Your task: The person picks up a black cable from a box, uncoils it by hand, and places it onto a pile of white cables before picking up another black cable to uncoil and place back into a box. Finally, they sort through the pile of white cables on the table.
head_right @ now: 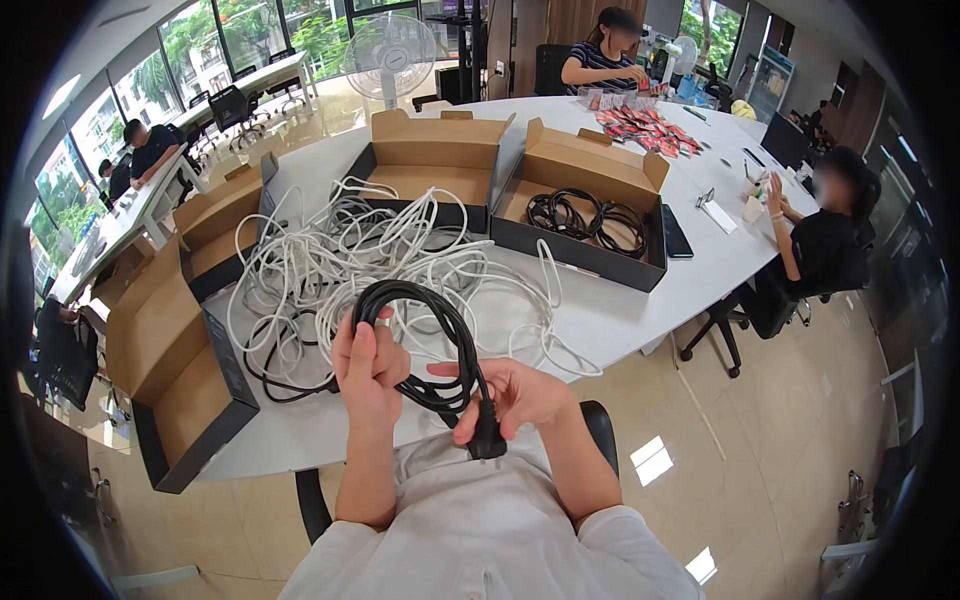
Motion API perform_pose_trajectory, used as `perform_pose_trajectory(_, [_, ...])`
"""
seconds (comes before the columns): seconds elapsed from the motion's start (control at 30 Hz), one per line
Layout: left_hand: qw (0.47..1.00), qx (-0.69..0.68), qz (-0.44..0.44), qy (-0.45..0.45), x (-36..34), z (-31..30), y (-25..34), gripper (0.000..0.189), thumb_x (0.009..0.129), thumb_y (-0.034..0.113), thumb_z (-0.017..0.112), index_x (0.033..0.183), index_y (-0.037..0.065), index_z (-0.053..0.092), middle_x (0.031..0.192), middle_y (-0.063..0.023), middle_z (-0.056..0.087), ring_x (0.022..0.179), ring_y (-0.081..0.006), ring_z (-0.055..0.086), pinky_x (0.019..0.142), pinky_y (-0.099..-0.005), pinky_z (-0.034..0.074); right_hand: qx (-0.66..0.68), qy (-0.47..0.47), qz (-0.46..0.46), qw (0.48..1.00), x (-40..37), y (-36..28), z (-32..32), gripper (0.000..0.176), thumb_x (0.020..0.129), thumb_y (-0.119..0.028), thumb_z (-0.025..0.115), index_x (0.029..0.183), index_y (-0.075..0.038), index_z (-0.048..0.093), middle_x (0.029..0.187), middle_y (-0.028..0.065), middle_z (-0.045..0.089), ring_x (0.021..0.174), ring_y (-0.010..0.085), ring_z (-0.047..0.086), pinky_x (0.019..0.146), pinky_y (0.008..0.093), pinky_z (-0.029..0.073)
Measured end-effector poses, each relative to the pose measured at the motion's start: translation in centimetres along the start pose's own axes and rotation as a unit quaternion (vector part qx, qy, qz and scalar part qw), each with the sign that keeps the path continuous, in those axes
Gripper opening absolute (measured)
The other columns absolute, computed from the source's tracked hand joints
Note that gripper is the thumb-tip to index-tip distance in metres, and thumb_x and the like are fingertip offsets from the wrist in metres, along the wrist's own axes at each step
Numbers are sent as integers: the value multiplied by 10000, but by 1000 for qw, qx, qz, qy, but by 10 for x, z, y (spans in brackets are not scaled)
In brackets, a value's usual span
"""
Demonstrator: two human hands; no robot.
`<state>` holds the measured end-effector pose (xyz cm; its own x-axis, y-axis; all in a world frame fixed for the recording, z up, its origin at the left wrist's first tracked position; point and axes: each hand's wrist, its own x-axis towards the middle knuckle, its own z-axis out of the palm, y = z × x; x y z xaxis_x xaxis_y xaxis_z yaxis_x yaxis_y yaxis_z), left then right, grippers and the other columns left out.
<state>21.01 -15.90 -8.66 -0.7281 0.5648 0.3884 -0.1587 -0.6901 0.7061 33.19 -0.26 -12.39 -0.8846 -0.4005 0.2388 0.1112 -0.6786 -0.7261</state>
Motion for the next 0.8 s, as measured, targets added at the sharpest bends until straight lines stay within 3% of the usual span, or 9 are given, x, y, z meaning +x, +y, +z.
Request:
perform_pose_trajectory(0.1, [999,-21,-28,-13,-1,-2,0,295,984,253,465,1091,-9,547,520,84,238,396,-24,165,393,-232,140,-144,24,55,988,-6,-7,-2,1089,657,-133,839,1458,29,121,1012,194,676,933,238,669,858,330,506])
perform_pose_trajectory(0.23, [984,-137,-101,-45,0,2,0,300,989,249,444,1112,-3,550,524,86,229,394,-23,166,390,-223,145,-170,-174,44,969,-8,-8,6,1023,846,-202,666,1427,52,-137,1239,300,532,1184,314,538,965,358,424])
perform_pose_trajectory(0.37, [964,-208,-142,-91,3,4,0,311,1000,264,409,1110,9,549,522,95,209,383,-20,160,377,-216,148,-10,-240,35,970,-10,5,11,961,921,-208,565,1421,-35,-237,1388,299,379,1298,370,401,1026,372,373])
perform_pose_trajectory(0.4, [959,-221,-152,-91,2,6,-1,319,1005,270,394,1099,8,549,522,98,204,379,-17,155,370,-213,147,29,-249,41,967,-9,7,11,932,953,-198,508,1375,4,-298,1300,392,403,1266,430,407,1026,394,386])
perform_pose_trajectory(0.5, [959,-226,-159,-71,3,6,-3,325,1011,277,377,1086,14,552,523,101,197,376,-16,150,361,-213,145,117,-267,-12,957,-3,23,8,904,945,-140,521,1393,24,-247,1291,406,395,1259,433,411,1033,400,393])
perform_pose_trajectory(0.53, [961,-221,-156,-60,3,5,-4,323,1011,278,377,1084,17,553,524,101,197,377,-16,150,361,-213,145,137,-207,-22,968,-2,23,16,873,888,-147,619,1415,97,-33,1224,384,477,1184,411,504,978,393,455])
perform_pose_trajectory(0.63, [974,-174,-141,-23,4,2,-7,289,1002,272,413,1084,31,550,523,93,214,383,-20,170,379,-216,153,11,-149,-49,987,4,18,8,826,806,-187,727,1355,117,190,1081,319,604,1067,348,610,866,352,517])
perform_pose_trajectory(0.67, [978,-162,-129,-19,4,3,-8,291,1004,273,407,1080,32,552,524,95,210,383,-19,167,377,-215,151,-108,-30,-31,993,-3,9,13,716,678,-270,835,1209,54,482,929,174,688,867,220,680,702,286,515])
perform_pose_trajectory(0.8, [989,-121,-89,6,-1,12,-15,271,1007,270,400,1065,48,543,533,93,210,387,-21,164,379,-219,145,-347,152,-137,915,-2,0,14,568,523,-422,892,824,5,671,705,-13,618,597,61,500,574,221,410])
